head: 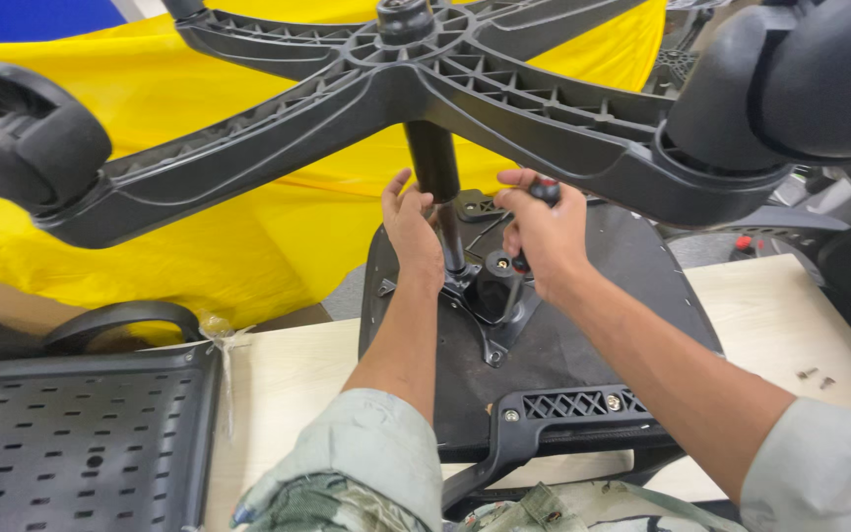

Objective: The person assembles an office chair by first positioning the five-star base and then attaching the seat to the base using a screwdriver. They tighten multiple screws to secure the seat to the base.

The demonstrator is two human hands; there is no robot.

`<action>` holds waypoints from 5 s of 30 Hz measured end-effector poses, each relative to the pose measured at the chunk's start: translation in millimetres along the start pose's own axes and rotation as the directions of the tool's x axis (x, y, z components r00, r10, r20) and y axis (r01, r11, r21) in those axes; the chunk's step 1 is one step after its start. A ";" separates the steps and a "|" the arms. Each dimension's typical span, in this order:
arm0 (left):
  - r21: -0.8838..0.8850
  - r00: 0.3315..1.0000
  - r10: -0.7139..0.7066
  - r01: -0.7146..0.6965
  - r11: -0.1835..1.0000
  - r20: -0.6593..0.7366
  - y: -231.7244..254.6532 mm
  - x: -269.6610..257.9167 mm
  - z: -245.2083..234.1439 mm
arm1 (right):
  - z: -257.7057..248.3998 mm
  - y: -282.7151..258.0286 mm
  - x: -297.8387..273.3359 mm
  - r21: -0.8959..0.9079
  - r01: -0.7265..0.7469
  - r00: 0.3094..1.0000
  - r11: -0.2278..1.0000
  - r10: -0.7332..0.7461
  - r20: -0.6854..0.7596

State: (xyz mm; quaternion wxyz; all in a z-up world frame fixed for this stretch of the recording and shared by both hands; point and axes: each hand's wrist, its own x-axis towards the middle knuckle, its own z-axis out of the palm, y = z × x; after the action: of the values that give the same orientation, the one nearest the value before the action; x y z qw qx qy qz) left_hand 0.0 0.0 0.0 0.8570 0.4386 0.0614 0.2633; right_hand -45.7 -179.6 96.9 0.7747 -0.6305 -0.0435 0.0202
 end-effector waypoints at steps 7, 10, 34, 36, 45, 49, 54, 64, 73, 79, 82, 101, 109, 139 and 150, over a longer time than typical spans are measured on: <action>-0.059 0.771 0.612 -0.629 0.775 -0.178 122.6 -43.7 93.1 | 13.8 -49.4 58.3 0.609 -0.111 0.971 0.785 -0.046 0.237; -0.156 0.714 0.565 -0.667 0.729 -0.414 164.6 -40.5 122.6 | 19.9 -77.9 65.2 0.621 -0.075 0.909 0.780 -0.203 0.365; -0.478 0.807 0.057 -0.404 0.780 -0.588 205.7 -48.2 149.6 | 34.9 -98.0 82.9 0.726 -0.098 0.971 0.680 -0.094 0.220; -0.487 0.802 -0.027 -0.335 0.807 -0.597 203.9 -48.0 150.6 | 32.6 -101.9 78.2 0.692 -0.194 0.937 0.696 -0.077 0.340; -0.454 0.851 -0.072 -0.205 0.867 -0.520 200.9 -53.0 154.4 | 50.3 -92.6 60.8 0.635 -0.319 0.854 0.703 -0.078 0.515; -0.521 0.857 -0.112 -0.197 0.831 -0.503 198.0 -53.4 161.0 | 53.7 -95.6 51.5 0.678 -0.326 0.862 0.659 -0.088 0.500; -0.493 0.889 -0.090 -0.161 0.855 -0.448 188.9 -56.1 173.8 | 61.2 -100.6 42.5 0.684 -0.433 0.872 0.587 0.081 0.482; -0.476 0.930 -0.215 0.051 0.878 -0.297 195.2 -52.0 157.5 | 68.5 -92.9 33.6 0.724 -0.274 0.952 0.633 0.073 0.297; -0.775 0.992 -0.117 0.043 0.630 -0.041 192.6 -38.0 146.8 | 66.0 -91.6 40.5 0.747 -0.297 0.951 0.595 0.118 0.284; -0.837 0.999 -0.048 0.017 0.547 -0.011 194.2 -40.6 137.1 | 65.4 -91.0 42.2 0.735 -0.274 0.957 0.621 0.100 0.272; -0.847 0.999 -0.049 0.043 0.529 0.020 198.3 -42.2 131.2 | 70.4 -94.8 46.0 0.739 -0.256 0.961 0.623 0.083 0.263; -0.853 0.995 0.015 0.079 0.515 0.101 266.2 -22.5 50.8 | 149.1 -90.5 26.3 0.733 -0.212 0.963 0.646 0.010 0.269; -0.853 0.997 0.039 0.040 0.520 0.071 300.0 -21.6 8.4 | 196.8 -84.9 12.2 0.723 -0.204 0.961 0.660 -0.007 0.277; -0.841 0.991 0.093 -0.135 0.525 -0.101 383.7 -29.2 -135.5 | 282.1 11.5 -31.6 0.255 -0.110 0.868 0.961 -0.032 0.496; -0.767 0.951 0.057 -0.280 0.578 -0.305 384.3 -44.1 -185.4 | 318.7 51.8 -22.4 0.075 -0.248 0.872 0.966 0.188 0.452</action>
State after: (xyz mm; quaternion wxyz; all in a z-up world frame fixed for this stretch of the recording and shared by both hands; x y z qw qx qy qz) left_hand -252.7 294.3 183.1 0.9180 -0.0264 0.0001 0.3957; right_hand -96.4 139.8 109.4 0.7769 -0.5582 -0.1449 0.2526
